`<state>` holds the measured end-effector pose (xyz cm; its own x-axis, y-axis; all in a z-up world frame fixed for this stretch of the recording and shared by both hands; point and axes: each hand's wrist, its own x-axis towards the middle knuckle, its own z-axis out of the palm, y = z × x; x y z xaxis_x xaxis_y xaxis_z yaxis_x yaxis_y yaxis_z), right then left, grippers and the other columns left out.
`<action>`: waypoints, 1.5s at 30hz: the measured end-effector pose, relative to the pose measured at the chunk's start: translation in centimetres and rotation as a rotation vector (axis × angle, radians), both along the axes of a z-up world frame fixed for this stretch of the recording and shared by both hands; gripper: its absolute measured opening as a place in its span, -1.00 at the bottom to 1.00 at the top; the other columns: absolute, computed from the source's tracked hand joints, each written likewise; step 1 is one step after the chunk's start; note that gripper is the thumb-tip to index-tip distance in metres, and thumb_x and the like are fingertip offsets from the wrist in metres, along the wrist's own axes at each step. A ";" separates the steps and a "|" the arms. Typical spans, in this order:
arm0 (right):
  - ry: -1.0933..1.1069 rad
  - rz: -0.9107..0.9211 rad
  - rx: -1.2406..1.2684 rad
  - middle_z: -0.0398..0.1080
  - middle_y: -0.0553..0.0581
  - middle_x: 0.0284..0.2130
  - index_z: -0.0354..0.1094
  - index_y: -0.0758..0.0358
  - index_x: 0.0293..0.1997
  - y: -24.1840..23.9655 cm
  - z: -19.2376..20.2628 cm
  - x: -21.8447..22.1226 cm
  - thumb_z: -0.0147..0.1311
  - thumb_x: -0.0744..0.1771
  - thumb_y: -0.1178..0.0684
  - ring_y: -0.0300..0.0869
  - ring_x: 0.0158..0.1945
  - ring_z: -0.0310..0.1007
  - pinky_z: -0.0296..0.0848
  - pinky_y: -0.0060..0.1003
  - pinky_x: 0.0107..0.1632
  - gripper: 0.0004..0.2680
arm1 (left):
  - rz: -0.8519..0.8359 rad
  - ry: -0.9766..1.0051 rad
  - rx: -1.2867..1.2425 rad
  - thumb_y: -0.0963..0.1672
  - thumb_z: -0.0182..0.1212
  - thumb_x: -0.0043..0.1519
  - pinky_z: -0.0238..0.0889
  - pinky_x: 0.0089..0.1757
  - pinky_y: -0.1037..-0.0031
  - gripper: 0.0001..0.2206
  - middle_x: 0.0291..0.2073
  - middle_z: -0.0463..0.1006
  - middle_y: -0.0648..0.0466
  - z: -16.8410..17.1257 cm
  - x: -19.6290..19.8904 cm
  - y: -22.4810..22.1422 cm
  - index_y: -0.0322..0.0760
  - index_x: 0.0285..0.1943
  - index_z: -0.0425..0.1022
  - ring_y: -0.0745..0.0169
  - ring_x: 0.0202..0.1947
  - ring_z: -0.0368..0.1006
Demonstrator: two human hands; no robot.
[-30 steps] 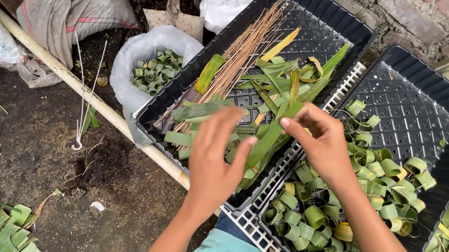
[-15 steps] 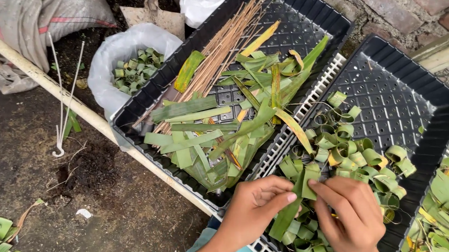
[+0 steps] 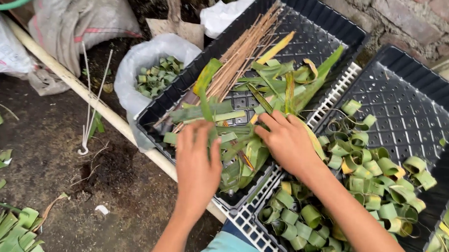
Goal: Rolling long green leaves into small cylindrical shapes and placing them in a black plastic tray.
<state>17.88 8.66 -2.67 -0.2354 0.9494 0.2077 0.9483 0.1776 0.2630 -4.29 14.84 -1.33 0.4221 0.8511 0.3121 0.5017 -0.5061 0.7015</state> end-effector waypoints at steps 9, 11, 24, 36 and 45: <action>0.238 0.253 0.473 0.49 0.28 -0.18 0.45 0.37 0.06 -5.0 4.0 -1.3 0.10 0.40 0.25 0.01 -0.19 0.43 0.50 -0.22 -0.23 -0.86 | -0.510 -0.073 -0.543 -0.10 0.15 0.31 0.61 -0.07 0.51 -0.72 -0.15 0.72 0.05 4.3 2.2 -1.1 -0.17 0.18 0.54 0.27 -0.16 0.66; 0.320 0.194 0.485 0.45 0.29 -0.17 0.45 0.36 0.08 -6.7 4.6 -1.7 0.08 0.39 0.27 0.02 -0.16 0.45 0.49 -0.19 -0.16 -0.84 | -0.552 -0.110 -0.652 -0.11 0.22 0.27 0.56 -0.12 0.52 -0.82 -0.24 0.71 0.10 5.3 2.6 -2.0 -0.15 0.01 0.59 0.32 -0.24 0.63; 1.569 -0.700 0.343 0.41 0.10 -0.17 0.54 0.20 -0.04 -13.7 9.5 -2.6 0.02 0.36 0.19 -0.12 -0.09 0.43 0.52 -0.17 -0.02 -0.84 | -0.834 -0.052 -0.815 -0.13 0.20 0.33 0.34 -0.31 0.31 -0.93 -0.35 0.59 0.08 3.5 5.7 -7.3 -0.20 -0.11 0.49 0.20 -0.38 0.47; 0.405 -0.144 0.715 0.43 0.14 -0.27 0.50 0.17 -0.06 -17.8 4.3 -1.6 0.12 0.35 0.28 -0.12 -0.20 0.36 0.32 -0.30 -0.16 -0.85 | -0.821 -0.213 -1.187 -0.20 0.27 0.24 0.50 -0.04 0.51 -0.86 -0.21 0.70 0.09 4.0 6.3 -9.3 -0.25 -0.05 0.61 0.34 -0.19 0.62; 0.238 -0.070 0.614 0.41 0.26 -0.28 0.52 0.32 -0.01 -20.2 5.7 -3.2 0.02 0.39 0.18 -0.01 -0.26 0.46 0.56 -0.22 -0.19 -0.85 | -0.908 -0.303 -1.127 -0.17 0.29 0.25 0.45 -0.29 0.55 -0.83 -0.31 0.64 0.08 4.8 5.6 -10.5 -0.29 0.00 0.60 0.37 -0.39 0.48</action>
<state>14.67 -11.54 3.08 -0.0584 0.6535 0.7546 0.9969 -0.0020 0.0788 1.34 4.33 3.49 0.9715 0.1855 -0.1476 0.0843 0.3113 0.9466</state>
